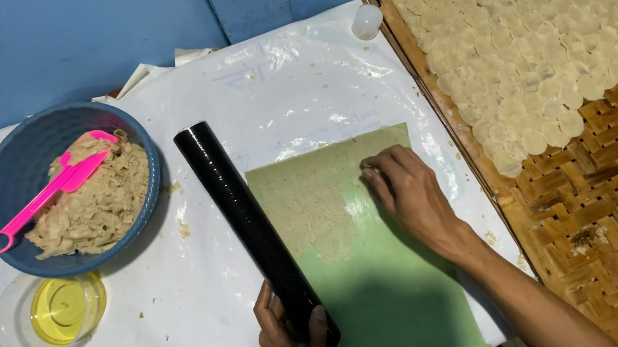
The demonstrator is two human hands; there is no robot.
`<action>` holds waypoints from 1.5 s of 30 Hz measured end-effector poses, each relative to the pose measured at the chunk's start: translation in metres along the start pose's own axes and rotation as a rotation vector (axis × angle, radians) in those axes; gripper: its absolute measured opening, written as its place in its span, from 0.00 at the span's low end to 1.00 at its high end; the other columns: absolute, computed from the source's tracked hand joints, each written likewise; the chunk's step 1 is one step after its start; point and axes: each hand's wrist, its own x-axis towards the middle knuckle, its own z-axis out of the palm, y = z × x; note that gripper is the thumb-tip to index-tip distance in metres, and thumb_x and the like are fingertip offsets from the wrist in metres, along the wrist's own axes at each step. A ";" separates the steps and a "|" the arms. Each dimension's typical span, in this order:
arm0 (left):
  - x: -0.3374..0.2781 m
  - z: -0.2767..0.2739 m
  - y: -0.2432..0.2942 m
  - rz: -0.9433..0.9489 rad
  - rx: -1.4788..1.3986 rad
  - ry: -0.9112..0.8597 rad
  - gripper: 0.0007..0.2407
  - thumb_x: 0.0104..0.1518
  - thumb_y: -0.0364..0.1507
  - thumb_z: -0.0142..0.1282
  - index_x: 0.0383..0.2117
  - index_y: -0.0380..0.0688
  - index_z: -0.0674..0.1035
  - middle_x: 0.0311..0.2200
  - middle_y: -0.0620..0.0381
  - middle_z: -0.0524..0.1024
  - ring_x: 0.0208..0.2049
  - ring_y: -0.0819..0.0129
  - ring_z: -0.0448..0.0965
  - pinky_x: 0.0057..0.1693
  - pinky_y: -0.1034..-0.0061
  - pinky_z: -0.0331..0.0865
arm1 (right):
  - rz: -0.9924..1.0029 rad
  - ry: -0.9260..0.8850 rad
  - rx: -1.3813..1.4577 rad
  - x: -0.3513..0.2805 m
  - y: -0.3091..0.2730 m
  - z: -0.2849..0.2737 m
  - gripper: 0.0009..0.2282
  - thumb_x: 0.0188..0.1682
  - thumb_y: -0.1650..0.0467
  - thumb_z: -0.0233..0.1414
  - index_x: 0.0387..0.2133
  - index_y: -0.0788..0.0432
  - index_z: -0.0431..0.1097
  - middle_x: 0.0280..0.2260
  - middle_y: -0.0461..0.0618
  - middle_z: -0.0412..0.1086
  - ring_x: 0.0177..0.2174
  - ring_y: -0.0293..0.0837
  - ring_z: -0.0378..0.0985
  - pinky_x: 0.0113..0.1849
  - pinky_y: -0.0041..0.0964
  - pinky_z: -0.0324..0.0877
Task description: Flattening dough pieces on a leaf using a rolling tool to make crackers.
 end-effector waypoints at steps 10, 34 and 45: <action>0.002 -0.002 0.007 0.003 0.028 -0.012 0.32 0.53 0.35 0.57 0.63 0.34 0.57 0.45 0.45 0.84 0.33 0.61 0.89 0.40 0.71 0.80 | -0.010 -0.089 -0.026 -0.001 -0.013 0.010 0.11 0.48 0.76 0.57 0.43 0.62 0.78 0.35 0.53 0.72 0.29 0.44 0.73 0.30 0.36 0.75; 0.010 -0.005 0.020 0.061 -0.046 -0.070 0.31 0.49 0.26 0.55 0.61 0.28 0.58 0.38 0.44 0.83 0.26 0.67 0.83 0.35 0.76 0.77 | 0.163 0.050 0.104 0.001 -0.021 0.018 0.05 0.46 0.74 0.60 0.32 0.66 0.77 0.25 0.54 0.78 0.19 0.42 0.76 0.23 0.33 0.74; 0.010 -0.006 0.021 0.124 -0.044 -0.044 0.27 0.55 0.31 0.53 0.60 0.30 0.60 0.28 0.54 0.82 0.22 0.69 0.80 0.32 0.76 0.72 | 0.118 0.045 -0.133 -0.056 -0.028 -0.014 0.21 0.53 0.70 0.51 0.59 0.66 0.64 0.45 0.64 0.72 0.39 0.54 0.76 0.40 0.46 0.78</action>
